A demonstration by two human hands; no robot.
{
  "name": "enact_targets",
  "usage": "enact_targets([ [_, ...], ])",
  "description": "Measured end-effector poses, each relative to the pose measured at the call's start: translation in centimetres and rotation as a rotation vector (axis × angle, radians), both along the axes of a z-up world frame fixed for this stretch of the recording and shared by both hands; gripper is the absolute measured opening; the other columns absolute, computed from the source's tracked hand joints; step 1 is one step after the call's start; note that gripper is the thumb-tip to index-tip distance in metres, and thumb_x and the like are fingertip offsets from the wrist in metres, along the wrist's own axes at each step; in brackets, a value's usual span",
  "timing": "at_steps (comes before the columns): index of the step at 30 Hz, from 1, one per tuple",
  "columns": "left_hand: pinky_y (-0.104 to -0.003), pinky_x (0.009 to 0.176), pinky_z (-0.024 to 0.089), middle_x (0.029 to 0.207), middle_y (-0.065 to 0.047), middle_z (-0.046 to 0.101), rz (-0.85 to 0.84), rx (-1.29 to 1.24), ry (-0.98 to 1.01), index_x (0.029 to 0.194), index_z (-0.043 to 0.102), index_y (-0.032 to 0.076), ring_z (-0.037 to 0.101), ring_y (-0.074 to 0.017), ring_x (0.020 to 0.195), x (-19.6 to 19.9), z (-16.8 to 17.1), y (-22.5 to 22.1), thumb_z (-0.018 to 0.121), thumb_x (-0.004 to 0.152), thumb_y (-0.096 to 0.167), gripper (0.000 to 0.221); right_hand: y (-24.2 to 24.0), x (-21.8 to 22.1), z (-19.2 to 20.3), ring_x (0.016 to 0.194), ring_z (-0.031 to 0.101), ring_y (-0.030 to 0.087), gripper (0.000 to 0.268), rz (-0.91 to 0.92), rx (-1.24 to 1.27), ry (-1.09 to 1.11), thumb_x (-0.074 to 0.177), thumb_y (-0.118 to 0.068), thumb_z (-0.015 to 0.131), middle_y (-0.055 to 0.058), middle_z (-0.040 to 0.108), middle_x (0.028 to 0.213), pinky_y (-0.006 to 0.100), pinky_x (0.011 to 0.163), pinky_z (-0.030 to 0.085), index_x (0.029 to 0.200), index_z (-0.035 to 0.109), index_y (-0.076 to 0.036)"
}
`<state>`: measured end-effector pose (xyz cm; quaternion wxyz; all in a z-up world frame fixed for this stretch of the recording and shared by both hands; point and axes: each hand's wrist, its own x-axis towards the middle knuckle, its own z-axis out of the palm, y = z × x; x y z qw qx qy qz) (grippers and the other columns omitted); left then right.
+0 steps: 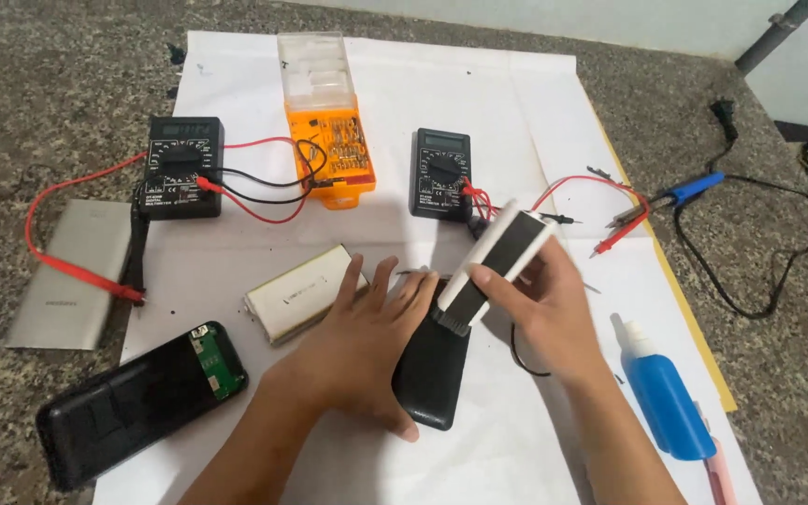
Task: The person is cleaning a black phone casing and a battery using a white cloth and a cleaning solution on a repair workbench.
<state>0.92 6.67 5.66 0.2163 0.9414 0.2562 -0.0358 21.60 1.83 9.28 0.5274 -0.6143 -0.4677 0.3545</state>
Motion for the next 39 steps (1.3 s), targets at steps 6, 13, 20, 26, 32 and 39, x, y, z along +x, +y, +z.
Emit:
enact_targets([
  [6, -0.064, 0.116, -0.018, 0.167, -0.017, 0.012, -0.002, 0.001, -0.036, 0.161, -0.002, 0.003, -0.008, -0.0501, 0.151, -0.3, -0.3, 0.3, 0.108, 0.050, 0.072, 0.171, -1.8, 1.3, 1.1, 0.068, 0.050, 0.008, 0.045, 0.077, 0.029, -0.491, 0.075, -0.019, 0.092, -0.003, 0.057, 0.081, 0.025, 0.059, 0.040, 0.093, 0.051, -0.016],
  [13, -0.066, 0.116, -0.015, 0.165, -0.018, 0.020, -0.001, 0.031, -0.071, 0.161, 0.002, 0.003, 0.000, -0.0508, 0.151, -0.3, -0.3, 0.3, 0.107, 0.044, 0.073, 0.172, -2.4, 1.4, 2.1, 0.070, 0.071, 0.009, 0.029, 0.360, 0.026, -0.564, 0.076, -0.024, 0.089, -0.003, 0.077, 0.085, 0.025, 0.063, 0.057, 0.097, 0.070, -0.016],
  [20, -0.066, 0.117, -0.015, 0.165, -0.018, 0.019, 0.012, 0.050, -0.072, 0.161, 0.005, 0.003, 0.001, -0.0480, 0.151, -0.3, -1.1, 0.6, 0.108, 0.042, 0.075, 0.174, -2.7, 1.1, 2.8, 0.086, 0.073, 0.009, 0.033, 0.500, 0.025, -0.382, 0.075, -0.019, 0.088, -0.001, 0.081, 0.097, 0.027, 0.081, 0.061, 0.105, 0.075, -0.011],
  [26, -0.064, 0.117, -0.018, 0.166, -0.014, 0.015, 0.002, 0.013, -0.053, 0.161, 0.003, 0.004, -0.003, -0.0444, 0.152, -0.2, -0.5, 0.5, 0.107, 0.047, 0.073, 0.169, -2.5, 0.6, 3.8, 0.072, 0.067, 0.007, 0.028, 0.395, 0.068, -0.494, 0.079, -0.023, 0.086, -0.002, 0.076, 0.087, 0.024, 0.068, 0.056, 0.102, 0.073, -0.012],
  [32, -0.065, 0.117, -0.017, 0.165, -0.014, 0.019, -0.005, 0.049, -0.056, 0.161, 0.005, 0.005, 0.002, -0.0444, 0.151, -0.2, -0.4, 0.5, 0.104, 0.046, 0.077, 0.168, -2.5, 0.5, 3.3, 0.085, 0.067, 0.010, 0.025, 0.497, 0.076, -0.435, 0.081, -0.020, 0.084, -0.001, 0.074, 0.095, 0.027, 0.079, 0.054, 0.102, 0.072, -0.011],
  [39, -0.066, 0.116, -0.017, 0.164, -0.014, 0.020, -0.006, 0.074, -0.096, 0.161, 0.007, 0.005, 0.000, -0.0462, 0.152, -0.3, -1.5, 0.6, 0.102, 0.045, 0.079, 0.167, -2.8, 0.1, 3.5, 0.096, 0.071, 0.010, 0.034, 0.744, -0.056, -0.366, 0.082, -0.028, 0.083, -0.002, 0.077, 0.104, 0.029, 0.089, 0.056, 0.110, 0.072, -0.012],
])
